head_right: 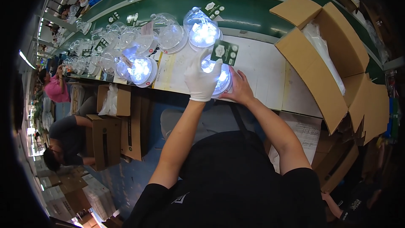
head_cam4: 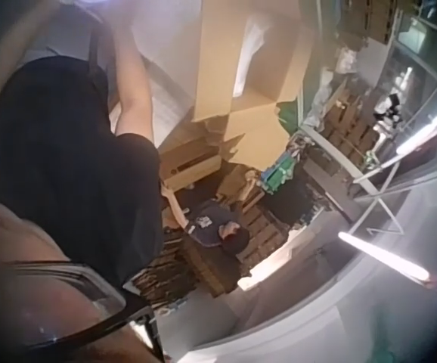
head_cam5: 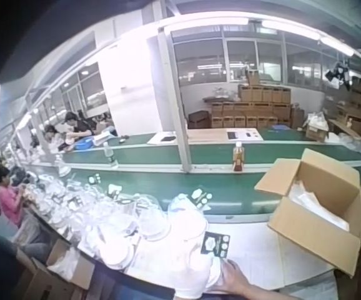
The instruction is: Test functionality of LED light fixtures and pack them into a cardboard box with protective plastic bags.
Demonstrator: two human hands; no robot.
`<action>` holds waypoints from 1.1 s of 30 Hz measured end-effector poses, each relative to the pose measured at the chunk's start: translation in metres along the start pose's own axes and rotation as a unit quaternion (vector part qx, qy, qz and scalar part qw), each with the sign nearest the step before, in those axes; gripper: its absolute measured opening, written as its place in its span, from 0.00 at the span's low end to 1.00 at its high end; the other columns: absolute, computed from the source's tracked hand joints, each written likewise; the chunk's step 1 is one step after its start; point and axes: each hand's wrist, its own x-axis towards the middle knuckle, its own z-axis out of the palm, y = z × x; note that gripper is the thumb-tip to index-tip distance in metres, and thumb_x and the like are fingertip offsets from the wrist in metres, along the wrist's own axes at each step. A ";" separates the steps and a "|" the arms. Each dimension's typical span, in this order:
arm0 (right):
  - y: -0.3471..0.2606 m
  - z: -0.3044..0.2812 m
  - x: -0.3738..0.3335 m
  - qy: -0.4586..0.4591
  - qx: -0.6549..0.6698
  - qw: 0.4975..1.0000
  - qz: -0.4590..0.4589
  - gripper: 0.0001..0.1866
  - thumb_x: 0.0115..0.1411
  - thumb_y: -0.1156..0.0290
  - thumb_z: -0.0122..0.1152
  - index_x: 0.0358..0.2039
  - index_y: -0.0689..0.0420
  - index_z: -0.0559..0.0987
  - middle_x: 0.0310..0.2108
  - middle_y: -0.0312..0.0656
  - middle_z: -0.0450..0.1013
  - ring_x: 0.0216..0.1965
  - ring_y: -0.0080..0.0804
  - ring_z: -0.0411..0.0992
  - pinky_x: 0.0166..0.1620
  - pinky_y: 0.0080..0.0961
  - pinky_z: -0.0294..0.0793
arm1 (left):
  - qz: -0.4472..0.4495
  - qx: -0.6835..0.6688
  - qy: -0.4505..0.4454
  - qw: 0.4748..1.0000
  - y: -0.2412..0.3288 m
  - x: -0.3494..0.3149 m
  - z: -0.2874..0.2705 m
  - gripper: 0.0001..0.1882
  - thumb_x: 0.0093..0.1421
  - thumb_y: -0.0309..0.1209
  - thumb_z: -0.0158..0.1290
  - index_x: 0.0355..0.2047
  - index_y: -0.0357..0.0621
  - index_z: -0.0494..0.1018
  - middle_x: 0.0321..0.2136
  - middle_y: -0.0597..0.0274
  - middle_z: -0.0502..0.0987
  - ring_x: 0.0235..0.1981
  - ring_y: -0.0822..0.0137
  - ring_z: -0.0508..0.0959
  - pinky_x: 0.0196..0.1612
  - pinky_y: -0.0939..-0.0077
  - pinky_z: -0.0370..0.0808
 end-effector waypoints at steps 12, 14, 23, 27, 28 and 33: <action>0.008 0.005 -0.001 0.012 -0.002 1.000 -0.015 0.74 0.38 0.39 0.80 0.75 0.56 0.44 0.67 0.53 0.64 0.68 0.45 0.63 0.74 0.49 0.48 | -0.039 -0.084 0.163 0.982 -0.027 -0.069 0.021 0.51 0.44 0.46 0.74 0.63 0.38 0.64 0.53 0.45 0.75 0.51 0.46 0.77 0.57 0.55 0.73; 0.011 0.003 -0.001 0.018 -0.004 1.000 -0.021 0.74 0.39 0.41 0.81 0.75 0.56 0.44 0.68 0.53 0.63 0.69 0.45 0.63 0.74 0.49 0.48 | -0.265 -0.076 -0.069 0.959 -0.033 -0.080 0.013 0.62 0.37 0.45 0.78 0.69 0.38 0.56 0.58 0.41 0.72 0.60 0.47 0.73 0.60 0.57 0.72; -0.052 -0.150 0.004 -0.232 0.047 0.965 0.117 0.42 0.53 0.55 0.77 0.64 0.59 0.71 0.55 0.51 0.77 0.55 0.47 0.76 0.58 0.37 0.73 | -0.143 0.046 -0.124 0.981 -0.093 -0.148 -0.045 0.33 0.60 0.38 0.62 0.63 0.39 0.67 0.57 0.43 0.73 0.60 0.43 0.71 0.63 0.54 0.67; -0.120 -0.215 0.027 -0.126 0.173 0.974 -0.069 0.24 0.60 0.65 0.70 0.55 0.58 0.78 0.44 0.45 0.80 0.45 0.48 0.78 0.50 0.39 0.77 | -0.173 0.009 -0.162 0.971 -0.092 -0.142 -0.064 0.22 0.63 0.36 0.58 0.56 0.41 0.74 0.53 0.48 0.78 0.56 0.47 0.75 0.60 0.56 0.71; -0.131 -0.219 0.037 -0.043 0.118 0.980 -0.151 0.22 0.60 0.67 0.69 0.54 0.57 0.79 0.45 0.44 0.79 0.46 0.47 0.77 0.51 0.39 0.76 | -0.153 0.004 -0.143 0.978 -0.091 -0.141 -0.064 0.19 0.64 0.35 0.57 0.53 0.42 0.76 0.50 0.49 0.80 0.54 0.48 0.77 0.58 0.57 0.73; -0.143 -0.182 0.082 -0.004 -0.050 0.967 -0.250 0.22 0.56 0.70 0.71 0.52 0.57 0.80 0.51 0.45 0.75 0.55 0.44 0.71 0.57 0.38 0.72 | -0.183 0.002 -0.138 0.974 -0.107 -0.153 -0.091 0.17 0.64 0.35 0.58 0.52 0.42 0.78 0.49 0.49 0.81 0.53 0.50 0.79 0.58 0.59 0.74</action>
